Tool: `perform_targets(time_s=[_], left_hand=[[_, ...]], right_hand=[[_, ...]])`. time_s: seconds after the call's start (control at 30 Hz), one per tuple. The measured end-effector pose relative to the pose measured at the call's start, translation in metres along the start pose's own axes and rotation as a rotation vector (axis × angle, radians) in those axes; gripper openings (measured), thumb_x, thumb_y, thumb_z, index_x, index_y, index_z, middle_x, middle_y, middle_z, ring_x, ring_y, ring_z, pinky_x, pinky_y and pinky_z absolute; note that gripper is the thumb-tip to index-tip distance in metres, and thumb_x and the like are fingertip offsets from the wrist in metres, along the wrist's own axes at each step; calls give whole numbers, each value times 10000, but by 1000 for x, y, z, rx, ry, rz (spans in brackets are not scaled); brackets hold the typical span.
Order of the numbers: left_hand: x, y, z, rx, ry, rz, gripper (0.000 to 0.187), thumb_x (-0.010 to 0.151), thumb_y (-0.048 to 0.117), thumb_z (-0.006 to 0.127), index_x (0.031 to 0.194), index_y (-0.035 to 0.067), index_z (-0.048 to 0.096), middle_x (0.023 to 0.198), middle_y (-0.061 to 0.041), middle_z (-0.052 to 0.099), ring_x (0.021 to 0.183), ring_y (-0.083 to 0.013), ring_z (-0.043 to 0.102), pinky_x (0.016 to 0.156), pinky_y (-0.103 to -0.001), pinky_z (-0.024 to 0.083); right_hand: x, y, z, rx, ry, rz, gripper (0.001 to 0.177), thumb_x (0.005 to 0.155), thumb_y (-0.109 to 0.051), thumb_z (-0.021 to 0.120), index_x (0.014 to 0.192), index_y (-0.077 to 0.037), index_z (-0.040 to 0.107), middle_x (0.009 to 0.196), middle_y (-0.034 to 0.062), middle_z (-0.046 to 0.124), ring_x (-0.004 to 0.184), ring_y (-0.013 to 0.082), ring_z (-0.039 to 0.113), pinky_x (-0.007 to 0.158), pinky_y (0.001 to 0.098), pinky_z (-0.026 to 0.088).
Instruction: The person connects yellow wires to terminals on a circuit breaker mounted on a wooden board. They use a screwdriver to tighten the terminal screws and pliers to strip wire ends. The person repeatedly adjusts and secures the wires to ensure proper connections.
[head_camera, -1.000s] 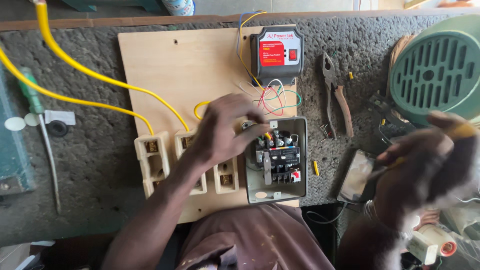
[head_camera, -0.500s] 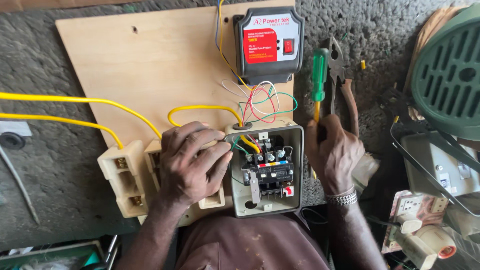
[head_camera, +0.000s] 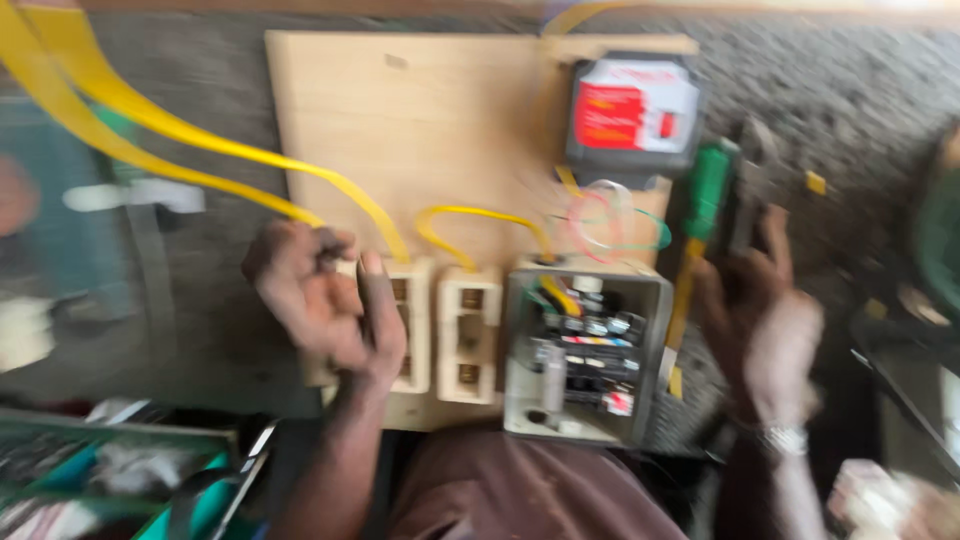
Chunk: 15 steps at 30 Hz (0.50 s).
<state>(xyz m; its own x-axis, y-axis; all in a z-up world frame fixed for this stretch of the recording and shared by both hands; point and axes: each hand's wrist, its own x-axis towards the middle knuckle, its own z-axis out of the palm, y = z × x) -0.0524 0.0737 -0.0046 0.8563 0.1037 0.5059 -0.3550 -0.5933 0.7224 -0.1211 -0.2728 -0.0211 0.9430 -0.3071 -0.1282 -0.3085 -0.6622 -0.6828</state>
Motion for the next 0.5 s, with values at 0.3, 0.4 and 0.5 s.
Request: perform_targets(time_s=[0.3,0.4,0.5], left_hand=[[112,-14,-9,-436,-193,-654,362,1014,207,555,1346,102,456,1142,-30,653,756,-95,658,646,-217,495],[116,1,9,-488,-463,-408,200,1049,186,563,1145,31,644,1005,-28,659,779,-106,663,690,-228,540],[96,17,33,-417,-695,2,123,1034,139,738,1084,29,717,969,-47,660,797,-124,643,692,-242,529]], right_hand=[[19,-95,-41,-54,-60,-46,325,1076,-318,751,1043,4,715,758,131,682,682,154,617,679,323,495],[33,-108,-45,456,-215,-19,396,1053,-381,597,1192,-24,694,870,46,698,754,85,625,700,251,504],[33,-119,-50,701,-365,-48,458,1040,-385,517,1281,-21,656,1027,22,734,811,58,650,758,227,532]])
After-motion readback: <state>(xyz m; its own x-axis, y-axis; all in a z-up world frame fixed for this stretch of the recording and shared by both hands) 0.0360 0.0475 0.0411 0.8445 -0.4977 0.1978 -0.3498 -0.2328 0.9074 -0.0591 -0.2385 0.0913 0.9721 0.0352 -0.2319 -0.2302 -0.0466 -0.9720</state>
